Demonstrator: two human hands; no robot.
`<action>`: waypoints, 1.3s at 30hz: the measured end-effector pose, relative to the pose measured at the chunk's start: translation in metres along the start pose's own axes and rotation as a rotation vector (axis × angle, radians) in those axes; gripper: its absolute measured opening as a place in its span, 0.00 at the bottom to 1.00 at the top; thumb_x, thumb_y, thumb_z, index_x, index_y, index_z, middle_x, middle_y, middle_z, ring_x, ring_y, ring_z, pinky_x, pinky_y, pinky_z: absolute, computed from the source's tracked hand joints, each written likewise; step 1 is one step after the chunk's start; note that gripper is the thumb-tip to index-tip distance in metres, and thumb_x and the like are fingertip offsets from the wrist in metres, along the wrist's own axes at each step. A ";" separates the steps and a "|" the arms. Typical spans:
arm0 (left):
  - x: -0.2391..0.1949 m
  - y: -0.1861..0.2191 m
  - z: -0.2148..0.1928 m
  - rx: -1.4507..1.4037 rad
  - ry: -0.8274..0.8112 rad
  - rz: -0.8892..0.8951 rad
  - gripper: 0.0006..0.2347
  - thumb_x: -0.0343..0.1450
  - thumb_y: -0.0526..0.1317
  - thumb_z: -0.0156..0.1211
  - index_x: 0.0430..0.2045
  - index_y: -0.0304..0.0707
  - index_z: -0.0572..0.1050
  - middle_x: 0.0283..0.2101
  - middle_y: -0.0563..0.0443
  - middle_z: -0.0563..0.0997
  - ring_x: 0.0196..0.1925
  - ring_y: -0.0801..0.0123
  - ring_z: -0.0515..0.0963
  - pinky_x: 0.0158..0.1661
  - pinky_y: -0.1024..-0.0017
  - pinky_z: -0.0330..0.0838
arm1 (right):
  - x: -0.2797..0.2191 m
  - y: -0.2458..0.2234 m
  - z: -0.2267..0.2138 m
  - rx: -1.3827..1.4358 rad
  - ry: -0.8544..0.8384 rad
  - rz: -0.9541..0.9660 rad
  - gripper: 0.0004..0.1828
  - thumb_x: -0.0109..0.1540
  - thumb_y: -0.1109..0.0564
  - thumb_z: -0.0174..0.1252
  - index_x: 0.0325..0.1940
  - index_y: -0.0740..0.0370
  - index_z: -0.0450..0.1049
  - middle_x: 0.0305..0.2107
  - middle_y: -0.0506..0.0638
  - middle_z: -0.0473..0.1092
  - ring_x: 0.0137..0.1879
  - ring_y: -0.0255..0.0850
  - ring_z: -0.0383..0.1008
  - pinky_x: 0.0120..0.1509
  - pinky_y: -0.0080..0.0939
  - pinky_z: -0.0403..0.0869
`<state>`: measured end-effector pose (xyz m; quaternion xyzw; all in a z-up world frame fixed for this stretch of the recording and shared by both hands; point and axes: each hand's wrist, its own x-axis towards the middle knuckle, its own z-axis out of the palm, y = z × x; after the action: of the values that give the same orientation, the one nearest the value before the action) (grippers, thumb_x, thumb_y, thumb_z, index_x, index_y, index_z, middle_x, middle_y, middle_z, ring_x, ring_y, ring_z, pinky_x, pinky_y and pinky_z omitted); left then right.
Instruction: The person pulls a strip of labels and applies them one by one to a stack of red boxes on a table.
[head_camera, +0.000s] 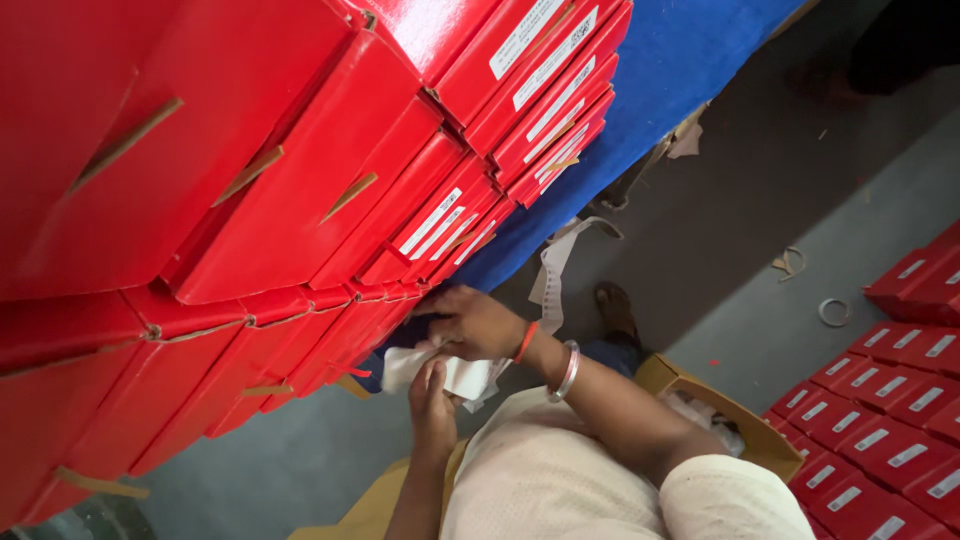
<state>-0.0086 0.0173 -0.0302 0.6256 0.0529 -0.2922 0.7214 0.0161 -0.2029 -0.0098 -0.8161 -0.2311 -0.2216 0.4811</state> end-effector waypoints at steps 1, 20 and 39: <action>-0.002 -0.001 -0.004 -0.017 0.004 0.019 0.22 0.75 0.50 0.54 0.54 0.27 0.74 0.49 0.41 0.78 0.49 0.59 0.81 0.46 0.63 0.80 | -0.002 -0.001 0.003 0.019 -0.005 0.004 0.07 0.56 0.57 0.68 0.35 0.55 0.77 0.53 0.53 0.74 0.58 0.51 0.74 0.61 0.53 0.71; -0.021 -0.002 -0.010 0.089 -0.027 -0.045 0.18 0.74 0.46 0.56 0.49 0.28 0.78 0.48 0.46 0.80 0.46 0.69 0.79 0.45 0.72 0.73 | -0.015 0.033 -0.070 -0.235 0.300 0.404 0.06 0.55 0.55 0.72 0.34 0.50 0.82 0.30 0.42 0.77 0.36 0.40 0.75 0.38 0.39 0.74; -0.026 0.008 -0.019 0.008 0.013 -0.035 0.19 0.74 0.46 0.56 0.52 0.28 0.75 0.52 0.42 0.78 0.50 0.60 0.80 0.48 0.63 0.78 | -0.010 0.048 -0.049 -0.140 0.955 0.869 0.16 0.56 0.57 0.73 0.34 0.65 0.71 0.27 0.55 0.71 0.30 0.44 0.75 0.36 0.42 0.74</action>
<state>-0.0208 0.0443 -0.0160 0.6292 0.0672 -0.3009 0.7135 0.0301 -0.2690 -0.0268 -0.6761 0.3746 -0.3599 0.5226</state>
